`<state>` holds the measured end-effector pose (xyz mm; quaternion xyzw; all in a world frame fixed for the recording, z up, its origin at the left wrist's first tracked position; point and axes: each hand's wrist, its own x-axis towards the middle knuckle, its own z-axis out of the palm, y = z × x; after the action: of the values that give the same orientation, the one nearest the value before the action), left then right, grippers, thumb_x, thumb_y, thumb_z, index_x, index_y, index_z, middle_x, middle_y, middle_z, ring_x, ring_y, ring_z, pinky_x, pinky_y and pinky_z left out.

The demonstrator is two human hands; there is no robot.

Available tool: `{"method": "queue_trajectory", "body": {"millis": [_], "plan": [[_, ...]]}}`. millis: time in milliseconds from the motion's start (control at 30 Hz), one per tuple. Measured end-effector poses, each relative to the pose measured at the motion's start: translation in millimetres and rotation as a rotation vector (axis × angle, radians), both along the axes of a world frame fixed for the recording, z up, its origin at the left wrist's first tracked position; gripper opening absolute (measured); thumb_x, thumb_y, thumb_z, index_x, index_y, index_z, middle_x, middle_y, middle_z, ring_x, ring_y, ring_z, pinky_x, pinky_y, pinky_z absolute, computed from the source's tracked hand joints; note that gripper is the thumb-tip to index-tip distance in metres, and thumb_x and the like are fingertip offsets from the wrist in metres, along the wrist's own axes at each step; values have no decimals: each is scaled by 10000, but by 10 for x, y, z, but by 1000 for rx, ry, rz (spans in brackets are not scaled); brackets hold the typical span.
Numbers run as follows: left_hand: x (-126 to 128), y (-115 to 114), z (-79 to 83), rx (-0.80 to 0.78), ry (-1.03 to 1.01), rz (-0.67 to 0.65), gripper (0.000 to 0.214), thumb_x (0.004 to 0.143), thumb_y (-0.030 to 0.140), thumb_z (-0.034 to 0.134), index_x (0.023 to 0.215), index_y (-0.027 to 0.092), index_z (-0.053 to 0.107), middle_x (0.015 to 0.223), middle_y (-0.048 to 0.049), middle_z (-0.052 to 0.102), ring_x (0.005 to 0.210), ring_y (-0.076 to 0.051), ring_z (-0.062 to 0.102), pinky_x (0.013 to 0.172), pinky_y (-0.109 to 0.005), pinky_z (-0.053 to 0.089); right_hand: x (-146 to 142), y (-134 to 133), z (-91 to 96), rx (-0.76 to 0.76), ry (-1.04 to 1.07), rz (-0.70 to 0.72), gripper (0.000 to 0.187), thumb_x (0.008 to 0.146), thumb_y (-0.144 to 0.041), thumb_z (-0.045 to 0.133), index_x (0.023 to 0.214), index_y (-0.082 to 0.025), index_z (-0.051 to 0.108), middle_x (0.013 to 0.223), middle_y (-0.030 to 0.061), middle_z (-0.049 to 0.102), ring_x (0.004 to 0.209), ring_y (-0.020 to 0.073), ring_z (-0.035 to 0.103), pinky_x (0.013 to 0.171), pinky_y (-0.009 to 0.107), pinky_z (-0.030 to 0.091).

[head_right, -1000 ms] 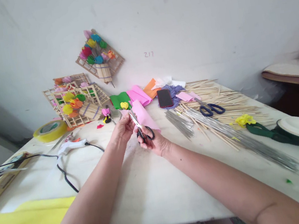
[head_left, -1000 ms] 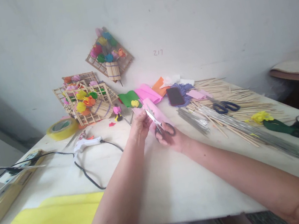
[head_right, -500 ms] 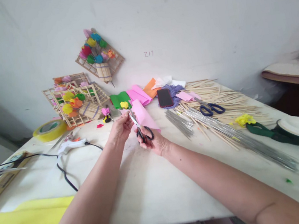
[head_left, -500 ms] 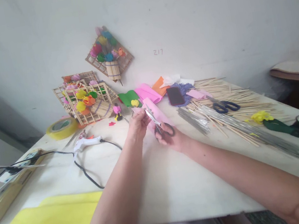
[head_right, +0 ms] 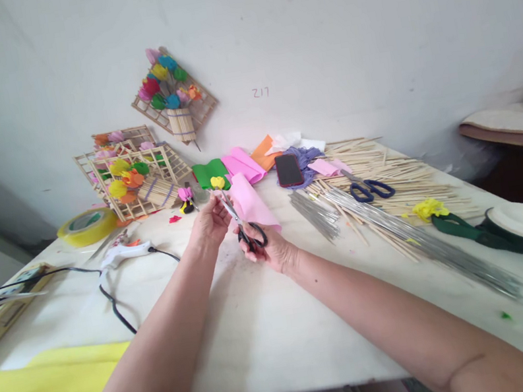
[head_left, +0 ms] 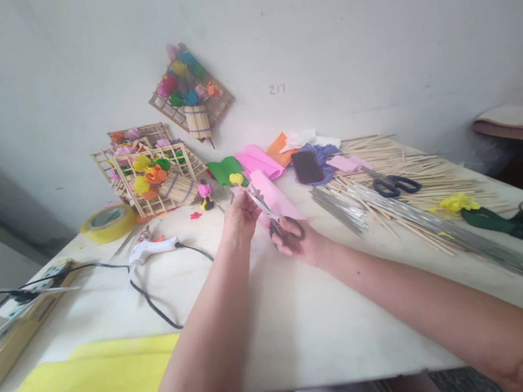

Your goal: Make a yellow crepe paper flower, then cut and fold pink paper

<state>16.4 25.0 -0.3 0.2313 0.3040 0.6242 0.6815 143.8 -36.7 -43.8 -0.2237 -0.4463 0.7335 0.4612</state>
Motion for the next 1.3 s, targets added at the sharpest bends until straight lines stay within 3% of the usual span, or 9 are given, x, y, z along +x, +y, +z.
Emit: {"method": "queue_trajectory", "body": {"millis": [200,300,400,567,633,733,967,1133,1300], "plan": [[-86,10,-10,-18,-36,32,80,696,109,501,741,118,567,583,-21,610,512,-90,584,546,-194,488,18,3,16,-30,1,24,407,694,-519,579,886,-164,526,547,-42,497,376,50,407,312,163,240],[-135,30,-31,-42,-50,49,97,635,115,470,693,124,547,628,-62,626,580,-130,611,583,-235,505,8,-6,77,-4,-112,-51,405,674,-510,591,872,-160,538,539,-40,501,378,57,403,334,176,277],[-184,56,-56,-49,-47,47,123,587,126,456,686,136,529,668,-88,636,653,-167,629,592,-260,511,0,-26,159,191,-428,-277,333,627,-444,638,799,-171,558,513,-41,505,405,79,425,379,197,313],[-238,79,-88,-99,-23,65,114,539,122,425,625,147,495,541,-56,575,488,-125,562,423,-194,431,24,-85,250,697,-1289,-744,304,665,-442,578,881,-230,605,723,19,644,664,168,568,573,250,356],[-246,77,-91,-98,-2,37,86,535,139,414,594,148,476,475,-37,522,388,-94,474,323,-164,312,37,-107,272,780,-1542,-777,320,717,-415,516,957,-221,596,780,49,659,702,192,585,592,263,343],[-243,63,-86,-75,26,-3,62,565,176,411,568,145,465,443,-27,481,334,-70,383,283,-154,187,51,-122,300,827,-1749,-750,319,764,-350,448,1013,-192,572,838,83,656,709,197,593,587,264,325],[-201,44,-111,-13,91,-78,105,637,127,444,639,90,542,473,-27,510,370,-51,415,307,-129,263,74,-123,331,889,-1883,-709,284,798,-320,414,997,-163,542,874,112,627,724,217,593,569,271,301],[-222,96,-207,126,68,-110,88,692,90,543,764,66,586,597,-33,583,483,-49,525,459,-127,445,71,-138,339,916,-1885,-711,266,801,-309,418,985,-156,534,863,115,624,737,213,595,553,263,291],[-253,138,-270,174,70,-74,85,705,74,564,787,72,588,648,-35,610,526,-51,560,546,-138,488,66,-159,346,910,-1867,-733,264,788,-308,432,973,-164,552,858,104,636,731,213,605,558,265,321]]}}
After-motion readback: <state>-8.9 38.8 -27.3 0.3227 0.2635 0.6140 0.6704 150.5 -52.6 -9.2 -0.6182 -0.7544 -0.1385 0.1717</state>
